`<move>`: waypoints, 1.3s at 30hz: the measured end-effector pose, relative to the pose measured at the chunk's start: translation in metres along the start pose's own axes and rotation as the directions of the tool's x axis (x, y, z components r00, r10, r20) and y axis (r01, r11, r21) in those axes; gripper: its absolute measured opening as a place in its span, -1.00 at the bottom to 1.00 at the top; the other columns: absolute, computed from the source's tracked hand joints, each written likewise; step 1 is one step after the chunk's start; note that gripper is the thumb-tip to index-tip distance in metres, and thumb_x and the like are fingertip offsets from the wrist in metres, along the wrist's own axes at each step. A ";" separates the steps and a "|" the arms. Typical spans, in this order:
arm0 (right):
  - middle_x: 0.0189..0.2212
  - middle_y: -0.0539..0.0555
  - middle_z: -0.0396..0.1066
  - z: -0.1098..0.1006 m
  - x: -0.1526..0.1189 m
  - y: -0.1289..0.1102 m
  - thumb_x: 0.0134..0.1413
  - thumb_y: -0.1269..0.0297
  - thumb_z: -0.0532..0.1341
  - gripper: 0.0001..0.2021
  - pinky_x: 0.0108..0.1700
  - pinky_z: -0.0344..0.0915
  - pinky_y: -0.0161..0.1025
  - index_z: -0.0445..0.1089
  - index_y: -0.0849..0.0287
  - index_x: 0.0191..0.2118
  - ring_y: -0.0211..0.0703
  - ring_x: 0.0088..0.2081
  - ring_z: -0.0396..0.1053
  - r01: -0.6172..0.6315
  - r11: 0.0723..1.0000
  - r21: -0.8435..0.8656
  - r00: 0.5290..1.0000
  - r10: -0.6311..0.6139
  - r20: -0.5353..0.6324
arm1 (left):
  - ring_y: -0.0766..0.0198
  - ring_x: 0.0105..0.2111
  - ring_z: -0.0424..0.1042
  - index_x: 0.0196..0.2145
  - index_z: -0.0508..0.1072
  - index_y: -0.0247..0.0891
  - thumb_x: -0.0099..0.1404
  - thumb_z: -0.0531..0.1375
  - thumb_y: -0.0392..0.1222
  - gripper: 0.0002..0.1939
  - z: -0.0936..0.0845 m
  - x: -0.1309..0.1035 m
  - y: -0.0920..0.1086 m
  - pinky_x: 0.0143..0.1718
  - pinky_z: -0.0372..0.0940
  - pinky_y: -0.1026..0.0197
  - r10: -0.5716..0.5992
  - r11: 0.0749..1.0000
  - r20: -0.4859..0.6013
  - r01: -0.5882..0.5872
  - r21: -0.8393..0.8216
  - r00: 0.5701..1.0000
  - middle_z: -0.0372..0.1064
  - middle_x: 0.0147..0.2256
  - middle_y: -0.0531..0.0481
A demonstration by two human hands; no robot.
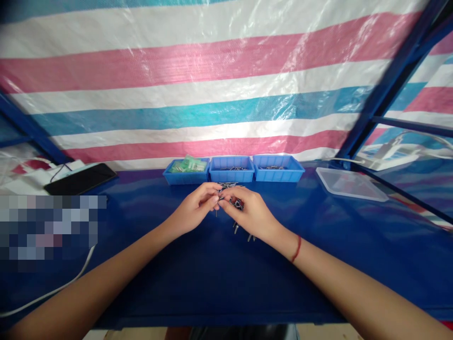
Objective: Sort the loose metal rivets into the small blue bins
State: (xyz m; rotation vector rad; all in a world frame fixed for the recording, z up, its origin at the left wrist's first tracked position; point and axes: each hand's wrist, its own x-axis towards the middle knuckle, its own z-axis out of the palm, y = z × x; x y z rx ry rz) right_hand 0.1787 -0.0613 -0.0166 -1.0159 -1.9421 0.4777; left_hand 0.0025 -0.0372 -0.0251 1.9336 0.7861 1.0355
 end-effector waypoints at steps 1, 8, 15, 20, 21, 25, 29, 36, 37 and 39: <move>-0.37 0.07 0.48 0.000 0.000 0.000 0.08 0.21 0.17 -0.81 -0.36 0.26 -0.27 0.43 0.19 -0.25 -0.20 -0.39 0.37 -0.028 0.999 0.039 1.000 0.028 -0.004 | 0.36 -0.40 0.39 -0.08 0.24 -0.26 0.31 0.04 -0.20 -0.77 0.003 0.000 -0.001 -0.35 0.30 0.29 -0.014 0.998 -0.010 0.013 -0.056 1.000 0.30 -0.33 0.01; -0.44 0.04 0.44 -0.001 0.003 -0.002 0.10 0.18 0.17 -0.81 -0.37 0.25 -0.28 0.42 0.20 -0.35 -0.23 -0.42 0.34 -0.095 0.972 0.214 0.995 0.095 0.011 | 0.33 -0.33 0.41 -0.13 0.29 -0.28 0.29 0.08 -0.16 -0.77 0.012 -0.004 0.000 -0.28 0.30 0.27 -0.050 0.986 -0.051 0.042 -0.159 0.997 0.35 -0.21 -0.07; -0.42 0.04 0.42 -0.004 0.003 -0.006 0.09 0.25 0.18 -0.86 -0.36 0.25 -0.29 0.44 0.19 -0.31 -0.24 -0.40 0.34 -0.042 0.990 0.135 0.998 0.047 -0.031 | 0.30 -0.33 0.38 -0.28 0.41 -0.28 0.28 0.10 -0.17 -0.85 0.013 -0.008 0.006 -0.30 0.25 0.28 -0.026 0.989 -0.089 0.039 0.146 0.996 0.40 -0.35 0.01; -0.40 0.04 0.41 -0.004 0.002 -0.003 0.11 0.29 0.17 -0.88 -0.34 0.27 -0.30 0.44 0.17 -0.28 -0.25 -0.39 0.35 -0.014 0.998 0.055 0.999 0.016 -0.040 | 0.30 -0.32 0.39 -0.30 0.41 -0.27 0.25 0.14 -0.22 -0.90 0.012 -0.008 0.004 -0.29 0.27 0.28 0.001 0.987 -0.186 0.029 0.158 0.982 0.41 -0.33 0.01; -0.39 0.05 0.42 -0.004 0.003 -0.001 0.11 0.29 0.16 -0.88 -0.33 0.27 -0.30 0.43 0.17 -0.28 -0.24 -0.37 0.35 -0.012 0.999 0.043 0.999 0.014 -0.036 | 0.30 -0.33 0.39 -0.30 0.41 -0.27 0.24 0.15 -0.22 -0.90 0.011 -0.008 0.004 -0.29 0.27 0.29 0.008 0.987 -0.211 0.026 0.161 0.977 0.42 -0.32 0.00; -0.38 0.07 0.43 -0.004 0.005 -0.001 0.13 0.30 0.14 -0.87 -0.27 0.28 -0.26 0.43 0.17 -0.33 -0.20 -0.32 0.36 0.024 1.000 0.001 1.000 -0.024 0.011 | 0.32 -0.37 0.38 -0.31 0.42 -0.26 0.22 0.17 -0.22 -0.91 0.010 -0.009 0.006 -0.32 0.27 0.29 0.060 0.984 -0.267 -0.012 0.179 0.962 0.42 -0.35 0.01; -0.41 0.06 0.45 -0.003 0.005 -0.005 0.16 0.28 0.11 -0.82 -0.23 0.27 -0.22 0.42 0.14 -0.38 -0.19 -0.33 0.35 0.074 0.997 -0.011 0.994 -0.073 0.086 | 0.32 -0.42 0.37 -0.35 0.41 -0.25 0.21 0.19 -0.15 -0.88 0.010 -0.010 0.009 -0.37 0.26 0.28 0.067 0.978 -0.261 -0.012 0.208 0.963 0.42 -0.40 0.02; -0.47 0.05 0.40 -0.015 0.018 0.025 0.07 0.12 0.15 -0.75 -0.36 0.27 -0.27 0.42 0.21 -0.37 -0.21 -0.40 0.34 -0.224 0.952 0.208 0.942 0.266 -0.205 | 0.28 -0.29 0.37 -0.22 0.39 -0.25 0.35 0.01 -0.19 -0.80 -0.022 0.001 0.013 -0.22 0.25 0.24 0.254 0.843 -0.243 -0.091 0.530 0.936 0.40 -0.27 -0.03; -0.52 0.02 0.35 -0.021 0.022 0.032 0.04 0.12 0.17 -0.76 -0.44 0.23 -0.30 0.42 0.22 -0.37 -0.25 -0.47 0.29 -0.270 0.924 0.269 0.897 0.343 -0.279 | 0.25 -0.22 0.36 -0.24 0.40 -0.26 0.36 -0.02 -0.21 -0.78 -0.030 0.004 0.012 -0.13 0.23 0.21 0.283 0.797 -0.221 -0.101 0.595 0.933 0.40 -0.25 -0.05; -0.57 -0.02 0.27 -0.034 0.028 0.044 -0.02 0.16 0.20 -0.79 -0.57 0.13 -0.35 0.41 0.22 -0.39 -0.32 -0.56 0.20 -0.341 0.846 0.411 0.798 0.491 -0.349 | 0.20 -0.15 0.35 -0.24 0.41 -0.28 0.36 -0.05 -0.23 -0.75 -0.048 0.008 0.008 -0.04 0.20 0.15 0.249 0.709 -0.146 -0.078 0.701 0.957 0.38 -0.23 -0.08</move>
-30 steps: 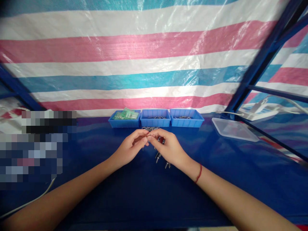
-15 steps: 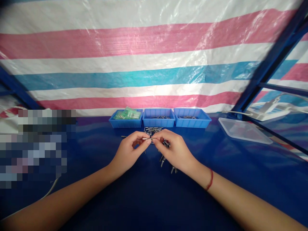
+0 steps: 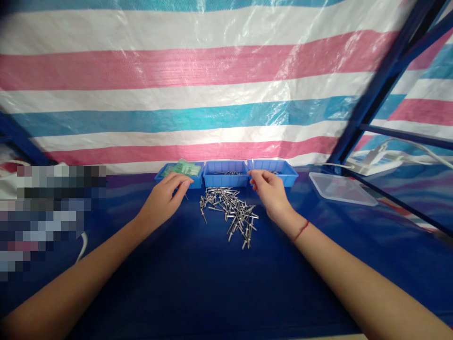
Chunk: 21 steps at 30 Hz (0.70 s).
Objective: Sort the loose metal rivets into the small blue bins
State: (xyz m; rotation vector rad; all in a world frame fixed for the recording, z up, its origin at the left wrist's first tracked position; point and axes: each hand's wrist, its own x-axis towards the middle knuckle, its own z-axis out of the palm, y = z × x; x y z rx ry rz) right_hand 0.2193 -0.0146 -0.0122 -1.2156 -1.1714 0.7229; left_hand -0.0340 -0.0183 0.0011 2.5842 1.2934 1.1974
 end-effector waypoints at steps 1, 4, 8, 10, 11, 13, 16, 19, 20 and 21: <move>-0.59 -0.03 0.24 -0.005 0.007 0.001 -0.05 0.17 0.21 -0.80 -0.61 0.09 -0.36 0.39 0.22 -0.40 -0.34 -0.59 0.16 -0.056 0.997 0.048 0.998 0.058 -0.032 | 0.18 -0.16 0.36 -0.24 0.42 -0.28 0.35 -0.05 -0.25 -0.74 -0.003 0.001 -0.008 -0.04 0.21 0.13 -0.009 0.998 0.087 0.003 0.059 0.996 0.39 -0.24 -0.08; -0.63 -0.05 0.17 -0.015 0.021 0.005 -0.06 0.15 0.21 -0.79 -0.68 0.00 -0.38 0.35 0.21 -0.45 -0.38 -0.65 0.08 -0.176 0.977 0.117 0.980 0.185 -0.068 | 0.15 -0.15 0.37 -0.17 0.44 -0.31 0.29 -0.06 -0.36 -0.69 -0.007 0.000 -0.027 -0.03 0.23 0.09 -0.078 0.976 0.273 0.017 0.217 0.959 0.36 -0.18 -0.13; -0.65 -0.06 0.16 -0.016 0.021 0.010 0.01 0.08 0.13 -0.73 -0.70 -0.02 -0.37 0.33 0.19 -0.47 -0.39 -0.69 0.05 -0.226 0.966 0.127 0.969 0.237 -0.074 | 0.12 -0.10 0.35 -0.11 0.45 -0.30 0.23 -0.05 -0.43 -0.63 -0.005 -0.007 -0.039 0.00 0.21 0.07 -0.079 0.944 0.397 -0.059 0.324 0.914 0.34 -0.11 -0.17; -0.64 -0.05 0.18 -0.011 0.016 0.009 0.02 0.09 0.11 -0.73 -0.69 0.00 -0.37 0.34 0.20 -0.46 -0.39 -0.68 0.06 -0.223 0.966 0.135 0.973 0.229 -0.033 | 0.11 -0.12 0.36 -0.08 0.44 -0.28 0.27 -0.03 -0.37 -0.65 -0.004 -0.008 -0.042 -0.02 0.22 0.05 -0.100 0.945 0.439 -0.053 0.323 0.893 0.36 -0.12 -0.17; -0.63 -0.05 0.18 -0.008 0.012 0.008 0.02 0.09 0.11 -0.73 -0.68 0.01 -0.37 0.35 0.21 -0.46 -0.39 -0.67 0.07 -0.221 0.965 0.139 0.975 0.224 -0.007 | 0.10 -0.13 0.37 -0.06 0.43 -0.28 0.29 -0.03 -0.34 -0.66 -0.003 -0.008 -0.043 -0.02 0.22 0.04 -0.102 0.947 0.453 -0.053 0.316 0.885 0.36 -0.13 -0.17; -0.63 -0.05 0.19 -0.002 0.004 0.005 0.01 0.11 0.13 -0.73 -0.66 0.01 -0.37 0.36 0.22 -0.46 -0.39 -0.66 0.08 -0.214 0.967 0.137 0.977 0.209 0.044 | 0.11 -0.13 0.36 -0.07 0.44 -0.27 0.31 -0.02 -0.29 -0.68 -0.003 -0.007 -0.045 -0.03 0.21 0.05 -0.093 0.950 0.470 -0.063 0.307 0.878 0.37 -0.14 -0.16; -0.63 -0.05 0.19 0.006 -0.007 0.002 0.01 0.08 0.13 -0.71 -0.63 0.01 -0.36 0.37 0.23 -0.48 -0.38 -0.65 0.10 -0.171 0.983 0.067 0.980 0.162 0.118 | 0.15 -0.19 0.36 -0.22 0.48 -0.28 0.32 -0.01 -0.28 -0.74 -0.003 -0.004 -0.047 -0.07 0.22 0.10 -0.074 0.949 0.464 -0.081 0.305 0.883 0.36 -0.22 -0.12; -0.65 -0.05 0.21 0.012 -0.017 0.000 0.04 0.07 0.12 -0.68 -0.58 0.05 -0.34 0.37 0.23 -0.50 -0.34 -0.63 0.12 -0.012 0.994 -0.105 0.975 0.035 0.219 | 0.15 -0.22 0.32 -0.38 0.46 -0.27 0.31 0.02 -0.25 -0.77 -0.001 -0.003 -0.045 -0.11 0.21 0.10 -0.036 0.945 0.394 -0.098 0.312 0.918 0.32 -0.26 -0.11; -0.65 -0.04 0.23 0.014 -0.020 -0.001 0.05 0.08 0.11 -0.68 -0.55 0.09 -0.33 0.38 0.23 -0.51 -0.32 -0.60 0.15 0.070 0.984 -0.162 0.965 -0.025 0.261 | 0.14 -0.21 0.31 -0.39 0.45 -0.26 0.31 0.02 -0.23 -0.77 0.001 -0.003 -0.041 -0.12 0.21 0.10 -0.024 0.951 0.365 -0.091 0.295 0.931 0.32 -0.26 -0.11; -0.62 -0.02 0.28 0.016 -0.024 -0.001 0.06 0.10 0.12 -0.70 -0.51 0.13 -0.32 0.39 0.23 -0.50 -0.30 -0.57 0.19 0.151 0.968 -0.202 0.949 -0.085 0.303 | 0.15 -0.22 0.31 -0.38 0.43 -0.26 0.32 0.02 -0.22 -0.78 0.003 -0.004 -0.035 -0.13 0.21 0.11 -0.010 0.967 0.352 -0.080 0.242 0.936 0.33 -0.26 -0.09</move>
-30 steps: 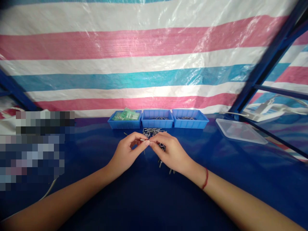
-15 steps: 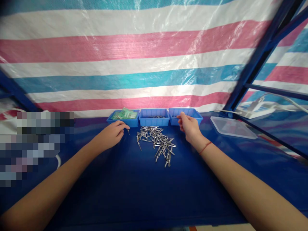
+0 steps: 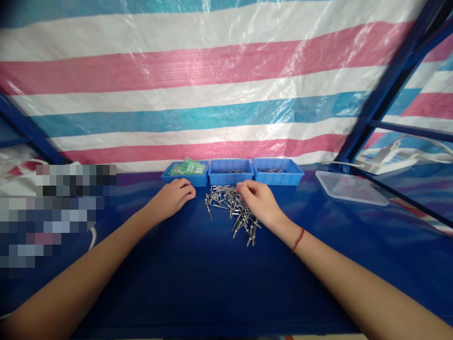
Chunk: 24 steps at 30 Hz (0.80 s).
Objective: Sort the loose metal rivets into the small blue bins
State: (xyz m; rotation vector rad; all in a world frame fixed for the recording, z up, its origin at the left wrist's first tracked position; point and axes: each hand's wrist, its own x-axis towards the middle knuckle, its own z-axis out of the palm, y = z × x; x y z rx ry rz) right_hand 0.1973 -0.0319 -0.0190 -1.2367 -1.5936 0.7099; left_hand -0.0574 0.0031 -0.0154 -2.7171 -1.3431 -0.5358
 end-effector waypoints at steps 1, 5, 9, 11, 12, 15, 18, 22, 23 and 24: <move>-0.58 0.00 0.32 0.003 -0.003 -0.002 0.06 0.12 0.13 -0.72 -0.46 0.17 -0.31 0.40 0.22 -0.47 -0.28 -0.53 0.24 0.061 0.997 -0.041 0.998 -0.060 0.028 | 0.19 -0.25 0.32 -0.35 0.41 -0.26 0.33 -0.01 -0.22 -0.78 0.002 0.000 0.008 -0.15 0.22 0.13 0.000 0.995 -0.012 -0.001 -0.104 1.000 0.34 -0.29 -0.06; -0.45 0.05 0.43 0.013 -0.017 -0.012 0.03 0.16 0.18 -0.76 -0.42 0.25 -0.29 0.43 0.22 -0.27 -0.25 -0.49 0.31 0.160 0.986 -0.037 0.983 -0.156 0.093 | 0.26 -0.33 0.36 -0.28 0.36 -0.25 0.33 0.00 -0.15 -0.82 0.011 0.000 0.050 -0.23 0.25 0.21 -0.137 0.816 -0.074 0.070 -0.574 0.988 0.37 -0.36 0.02; -0.44 0.05 0.45 0.017 -0.026 -0.020 0.05 0.18 0.19 -0.80 -0.43 0.28 -0.29 0.43 0.18 -0.27 -0.25 -0.47 0.33 0.183 0.982 0.039 0.974 -0.187 0.130 | 0.31 -0.38 0.37 -0.33 0.32 -0.26 0.29 0.06 -0.14 -0.86 0.017 -0.002 0.079 -0.32 0.26 0.27 -0.203 0.544 -0.043 0.076 -0.835 0.978 0.34 -0.42 0.04; -0.43 0.05 0.46 0.017 -0.027 -0.022 0.05 0.18 0.19 -0.82 -0.41 0.29 -0.29 0.44 0.17 -0.31 -0.25 -0.46 0.35 0.189 0.980 0.063 0.972 -0.196 0.129 | 0.33 -0.41 0.36 -0.36 0.30 -0.26 0.27 0.09 -0.15 -0.87 0.019 -0.003 0.083 -0.34 0.26 0.28 -0.227 0.457 -0.025 0.084 -0.886 0.973 0.32 -0.45 0.06; -0.43 0.05 0.46 0.017 -0.027 -0.022 0.05 0.18 0.20 -0.82 -0.41 0.29 -0.29 0.44 0.17 -0.31 -0.25 -0.45 0.35 0.186 0.980 0.072 0.972 -0.194 0.130 | 0.34 -0.42 0.36 -0.36 0.29 -0.27 0.26 0.10 -0.15 -0.88 0.020 -0.004 0.083 -0.34 0.26 0.28 -0.235 0.429 -0.018 0.087 -0.899 0.972 0.31 -0.46 0.07; -0.45 0.05 0.46 0.016 -0.026 -0.022 0.05 0.17 0.20 -0.82 -0.41 0.30 -0.28 0.44 0.17 -0.31 -0.23 -0.45 0.36 0.173 0.980 0.100 0.974 -0.185 0.133 | 0.34 -0.42 0.36 -0.36 0.28 -0.27 0.26 0.10 -0.15 -0.87 0.021 -0.004 0.082 -0.33 0.26 0.27 -0.241 0.391 -0.013 0.085 -0.916 0.970 0.32 -0.46 0.07; -0.46 0.04 0.45 0.016 -0.025 -0.024 0.07 0.18 0.19 -0.83 -0.41 0.30 -0.28 0.44 0.17 -0.32 -0.23 -0.45 0.36 0.187 0.978 0.091 0.970 -0.198 0.139 | 0.34 -0.40 0.37 -0.35 0.28 -0.27 0.27 0.10 -0.13 -0.86 0.021 -0.004 0.082 -0.32 0.27 0.27 -0.238 0.379 -0.007 0.086 -0.922 0.971 0.32 -0.45 0.07; -0.45 0.03 0.43 0.015 -0.026 -0.025 0.09 0.22 0.18 -0.85 -0.41 0.28 -0.29 0.44 0.15 -0.31 -0.25 -0.45 0.34 0.226 0.971 0.081 0.963 -0.235 0.131 | 0.32 -0.35 0.38 -0.30 0.32 -0.27 0.28 0.09 -0.13 -0.85 0.019 -0.005 0.083 -0.30 0.29 0.28 -0.217 0.377 0.006 0.090 -0.922 0.976 0.34 -0.39 0.03; -0.45 0.02 0.42 0.014 -0.026 -0.025 0.09 0.22 0.18 -0.86 -0.41 0.27 -0.29 0.44 0.14 -0.30 -0.25 -0.45 0.34 0.233 0.969 0.080 0.963 -0.242 0.120 | 0.31 -0.33 0.38 -0.28 0.33 -0.27 0.27 0.10 -0.14 -0.85 0.019 -0.005 0.084 -0.29 0.29 0.28 -0.205 0.382 0.008 0.087 -0.920 0.979 0.35 -0.36 0.01; -0.45 0.02 0.41 0.014 -0.026 -0.026 0.09 0.23 0.18 -0.86 -0.42 0.27 -0.29 0.44 0.14 -0.29 -0.25 -0.45 0.33 0.235 0.969 0.075 0.964 -0.242 0.111 | 0.30 -0.30 0.39 -0.27 0.35 -0.27 0.27 0.11 -0.15 -0.86 0.018 -0.005 0.084 -0.28 0.29 0.27 -0.192 0.392 0.007 0.083 -0.916 0.981 0.36 -0.33 0.00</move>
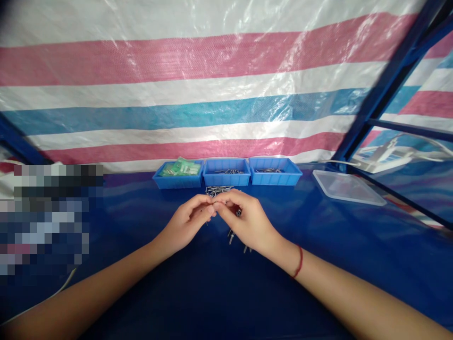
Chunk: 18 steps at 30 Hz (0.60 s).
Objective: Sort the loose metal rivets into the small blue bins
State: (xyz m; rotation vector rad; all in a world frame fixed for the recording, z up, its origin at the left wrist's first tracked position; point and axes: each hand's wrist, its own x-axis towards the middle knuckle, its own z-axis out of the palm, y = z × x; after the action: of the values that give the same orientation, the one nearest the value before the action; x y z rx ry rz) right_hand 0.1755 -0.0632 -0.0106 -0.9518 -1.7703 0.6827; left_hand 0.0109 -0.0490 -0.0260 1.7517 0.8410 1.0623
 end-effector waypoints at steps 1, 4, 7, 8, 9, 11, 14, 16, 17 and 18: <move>-0.45 0.02 0.40 0.000 0.000 0.000 0.10 0.23 0.18 -0.86 -0.42 0.27 -0.29 0.44 0.14 -0.29 -0.25 -0.45 0.33 -0.002 1.000 -0.008 1.000 0.002 -0.008 | 0.29 -0.29 0.39 -0.27 0.36 -0.27 0.26 0.12 -0.16 -0.86 0.001 0.000 0.000 -0.27 0.30 0.27 0.007 1.000 0.009 -0.007 0.013 1.000 0.37 -0.31 -0.01; -0.45 0.03 0.39 -0.002 0.000 -0.002 0.10 0.22 0.17 -0.86 -0.43 0.26 -0.29 0.43 0.14 -0.29 -0.25 -0.45 0.32 0.013 0.998 -0.059 1.000 -0.014 -0.015 | 0.27 -0.26 0.39 -0.28 0.38 -0.25 0.25 0.13 -0.18 -0.89 0.002 -0.002 0.001 -0.25 0.29 0.27 0.034 0.997 -0.020 -0.033 0.072 0.999 0.40 -0.29 -0.01; -0.43 0.04 0.39 -0.005 0.001 -0.003 0.12 0.23 0.15 -0.85 -0.43 0.25 -0.29 0.43 0.13 -0.27 -0.24 -0.43 0.32 0.066 0.986 -0.151 0.998 -0.067 -0.008 | 0.27 -0.26 0.40 -0.26 0.39 -0.25 0.25 0.14 -0.21 -0.89 0.002 -0.003 0.000 -0.24 0.30 0.26 0.089 0.988 -0.117 -0.073 0.133 0.989 0.41 -0.27 -0.02; -0.42 0.05 0.40 -0.006 0.001 -0.004 0.13 0.24 0.15 -0.85 -0.42 0.25 -0.29 0.44 0.13 -0.26 -0.23 -0.42 0.32 0.083 0.980 -0.181 0.996 -0.084 0.000 | 0.27 -0.26 0.41 -0.26 0.39 -0.25 0.24 0.15 -0.22 -0.89 0.001 -0.003 0.000 -0.23 0.30 0.26 0.116 0.984 -0.146 -0.094 0.149 0.982 0.41 -0.27 -0.02; -0.40 0.06 0.41 -0.007 0.002 -0.004 0.14 0.25 0.14 -0.85 -0.41 0.26 -0.29 0.44 0.13 -0.27 -0.22 -0.40 0.33 0.101 0.973 -0.206 0.995 -0.101 0.009 | 0.28 -0.27 0.41 -0.26 0.40 -0.25 0.23 0.16 -0.23 -0.89 0.000 -0.003 0.000 -0.23 0.31 0.26 0.144 0.980 -0.169 -0.116 0.164 0.975 0.41 -0.27 -0.02; -0.38 0.08 0.42 -0.009 0.003 -0.003 0.15 0.26 0.13 -0.85 -0.40 0.26 -0.28 0.44 0.13 -0.28 -0.21 -0.37 0.34 0.139 0.961 -0.238 0.990 -0.134 0.036 | 0.29 -0.29 0.40 -0.26 0.41 -0.25 0.23 0.16 -0.23 -0.90 -0.001 -0.004 0.001 -0.24 0.31 0.27 0.197 0.967 -0.193 -0.158 0.197 0.961 0.41 -0.28 -0.02; -0.38 0.07 0.43 -0.010 0.004 -0.001 0.17 0.29 0.11 -0.84 -0.36 0.26 -0.29 0.44 0.14 -0.29 -0.22 -0.35 0.34 0.196 0.950 -0.242 0.980 -0.179 0.089 | 0.31 -0.33 0.39 -0.27 0.41 -0.24 0.24 0.16 -0.23 -0.91 -0.002 -0.004 0.001 -0.26 0.31 0.28 0.253 0.948 -0.196 -0.203 0.245 0.947 0.40 -0.32 0.00; -0.40 0.07 0.42 -0.008 0.003 0.001 0.17 0.31 0.10 -0.84 -0.34 0.26 -0.29 0.43 0.15 -0.31 -0.23 -0.35 0.33 0.217 0.951 -0.221 0.973 -0.193 0.123 | 0.32 -0.34 0.39 -0.28 0.41 -0.24 0.24 0.17 -0.23 -0.91 -0.001 -0.005 0.002 -0.27 0.31 0.28 0.267 0.940 -0.190 -0.212 0.266 0.945 0.40 -0.33 0.00; -0.40 0.06 0.42 -0.007 0.003 0.002 0.17 0.30 0.11 -0.84 -0.32 0.26 -0.28 0.43 0.16 -0.32 -0.23 -0.35 0.33 0.215 0.955 -0.205 0.972 -0.189 0.138 | 0.32 -0.35 0.39 -0.26 0.41 -0.24 0.23 0.17 -0.22 -0.90 -0.001 -0.005 0.002 -0.27 0.31 0.28 0.265 0.941 -0.189 -0.210 0.265 0.946 0.40 -0.33 0.01; -0.40 0.06 0.42 -0.006 0.003 0.004 0.16 0.29 0.11 -0.84 -0.31 0.26 -0.28 0.43 0.16 -0.33 -0.22 -0.35 0.34 0.196 0.963 -0.184 0.974 -0.170 0.146 | 0.32 -0.35 0.40 -0.22 0.39 -0.23 0.23 0.18 -0.22 -0.86 0.000 -0.005 0.003 -0.28 0.31 0.28 0.258 0.944 -0.187 -0.205 0.259 0.948 0.41 -0.33 0.01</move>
State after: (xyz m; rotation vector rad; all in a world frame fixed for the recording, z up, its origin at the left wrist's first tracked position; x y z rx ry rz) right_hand 0.1810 -0.0582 -0.0097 -0.8755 -2.0416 0.4652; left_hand 0.0087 -0.0543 -0.0251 1.9966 0.9432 1.3785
